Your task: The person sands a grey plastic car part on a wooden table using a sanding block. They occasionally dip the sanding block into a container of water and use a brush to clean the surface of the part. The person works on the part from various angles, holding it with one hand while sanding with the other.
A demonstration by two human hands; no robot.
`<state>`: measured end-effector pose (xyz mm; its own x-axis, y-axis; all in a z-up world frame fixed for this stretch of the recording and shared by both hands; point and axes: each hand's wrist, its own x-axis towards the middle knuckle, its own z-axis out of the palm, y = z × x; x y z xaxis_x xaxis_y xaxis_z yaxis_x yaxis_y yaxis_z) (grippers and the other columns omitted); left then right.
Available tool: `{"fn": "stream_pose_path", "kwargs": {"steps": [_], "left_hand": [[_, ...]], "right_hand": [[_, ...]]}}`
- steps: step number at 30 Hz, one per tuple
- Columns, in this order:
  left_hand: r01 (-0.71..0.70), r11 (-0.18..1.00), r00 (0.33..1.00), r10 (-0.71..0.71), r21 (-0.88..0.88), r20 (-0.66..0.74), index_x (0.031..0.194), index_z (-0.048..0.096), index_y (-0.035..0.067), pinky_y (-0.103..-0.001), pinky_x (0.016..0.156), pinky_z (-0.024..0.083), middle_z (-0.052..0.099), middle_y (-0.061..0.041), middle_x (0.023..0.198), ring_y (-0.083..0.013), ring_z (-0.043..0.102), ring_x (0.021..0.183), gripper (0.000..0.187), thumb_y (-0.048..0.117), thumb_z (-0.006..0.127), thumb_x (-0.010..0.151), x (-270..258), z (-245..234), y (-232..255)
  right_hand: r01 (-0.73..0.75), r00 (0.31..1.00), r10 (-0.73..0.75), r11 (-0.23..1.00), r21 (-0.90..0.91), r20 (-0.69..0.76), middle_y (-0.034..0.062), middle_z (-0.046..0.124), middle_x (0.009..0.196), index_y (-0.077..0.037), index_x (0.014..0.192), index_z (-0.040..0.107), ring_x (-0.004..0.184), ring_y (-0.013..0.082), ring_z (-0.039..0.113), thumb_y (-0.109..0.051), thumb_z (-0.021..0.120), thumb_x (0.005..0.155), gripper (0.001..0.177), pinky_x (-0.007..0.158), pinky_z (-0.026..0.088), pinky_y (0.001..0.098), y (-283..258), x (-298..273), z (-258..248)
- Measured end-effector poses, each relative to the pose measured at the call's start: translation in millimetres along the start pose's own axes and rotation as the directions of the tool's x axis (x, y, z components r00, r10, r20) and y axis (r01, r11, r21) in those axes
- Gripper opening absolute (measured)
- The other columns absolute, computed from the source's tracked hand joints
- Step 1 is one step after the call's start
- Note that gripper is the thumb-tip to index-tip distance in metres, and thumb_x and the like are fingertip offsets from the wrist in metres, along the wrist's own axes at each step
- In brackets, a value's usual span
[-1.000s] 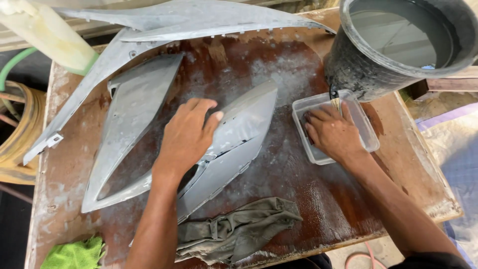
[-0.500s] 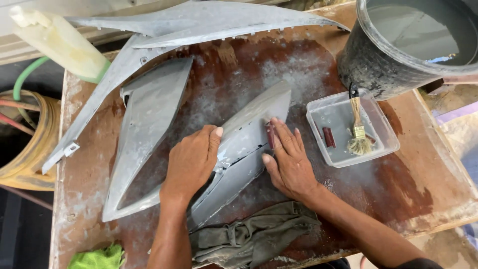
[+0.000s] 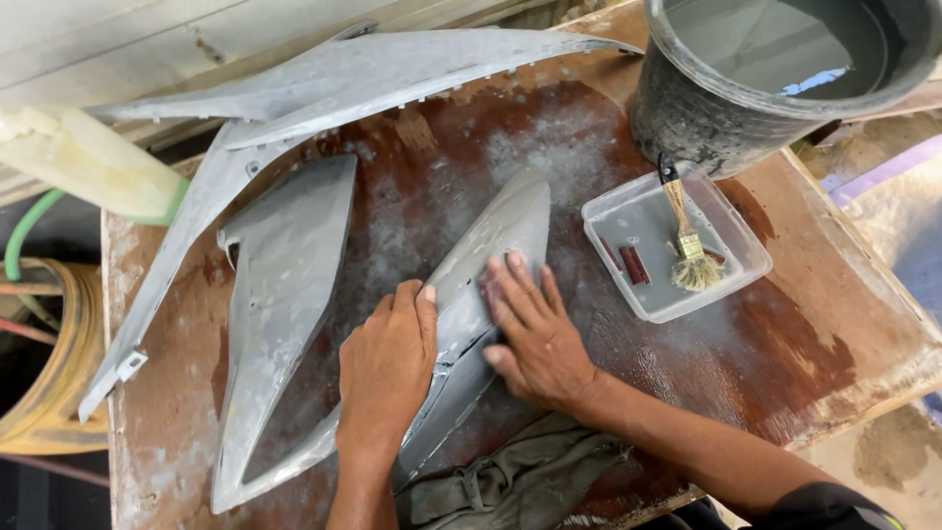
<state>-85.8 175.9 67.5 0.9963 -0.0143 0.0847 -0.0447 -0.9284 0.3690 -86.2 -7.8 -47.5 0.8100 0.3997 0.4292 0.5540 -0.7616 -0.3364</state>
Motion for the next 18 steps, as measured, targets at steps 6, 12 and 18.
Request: {"fn": "stream_pose_path", "kwargs": {"steps": [6, 12, 18], "left_hand": [[0.004, 1.000, 1.000, -0.004, 0.017, 0.012, 0.118, 0.066, 0.005, -0.049, 0.058, 0.057, 0.075, -0.015, 0.095, -0.0368, 0.072, 0.063, 0.042, 0.034, 0.038, 0.107, 0, 0, -1], [-0.072, 0.994, 0.997, 0.074, 0.087, -0.021, 0.126, 0.063, 0.001, -0.045, 0.054, 0.057, 0.073, -0.018, 0.098, -0.0369, 0.072, 0.062, 0.056, 0.048, 0.042, 0.104, -2, 5, -3], [-0.108, 0.979, 0.994, 0.108, 0.171, 0.011, 0.130, 0.061, 0.001, -0.043, 0.047, 0.056, 0.072, -0.019, 0.093, -0.0342, 0.072, 0.054, 0.065, 0.055, 0.053, 0.096, 0, 11, -7]], "right_hand": [[-0.217, 0.976, 0.217, 0.976, 0.028, -0.003, 0.0156, 0.006, 0.172, -0.004, 0.162, 0.004, 0.158, 0.0334, 0.005, -0.051, 0.006, 0.106, 0.073, 0.127, 0.002, 0.0571, 36, 12, 8], [-0.100, 0.995, 0.100, 0.995, 0.001, 0.016, 0.0179, 0.010, 0.171, -0.001, 0.160, 0.016, 0.158, 0.0334, 0.011, -0.054, 0.010, 0.105, 0.077, 0.128, 0.002, 0.0538, -5, 3, -1], [-0.345, 0.937, 0.342, 0.938, 0.031, 0.065, 0.0149, 0.001, 0.171, -0.006, 0.161, -0.003, 0.158, 0.0346, 0.002, -0.057, 0.001, 0.103, 0.078, 0.125, 0.000, 0.0583, 40, 15, 12]]}}
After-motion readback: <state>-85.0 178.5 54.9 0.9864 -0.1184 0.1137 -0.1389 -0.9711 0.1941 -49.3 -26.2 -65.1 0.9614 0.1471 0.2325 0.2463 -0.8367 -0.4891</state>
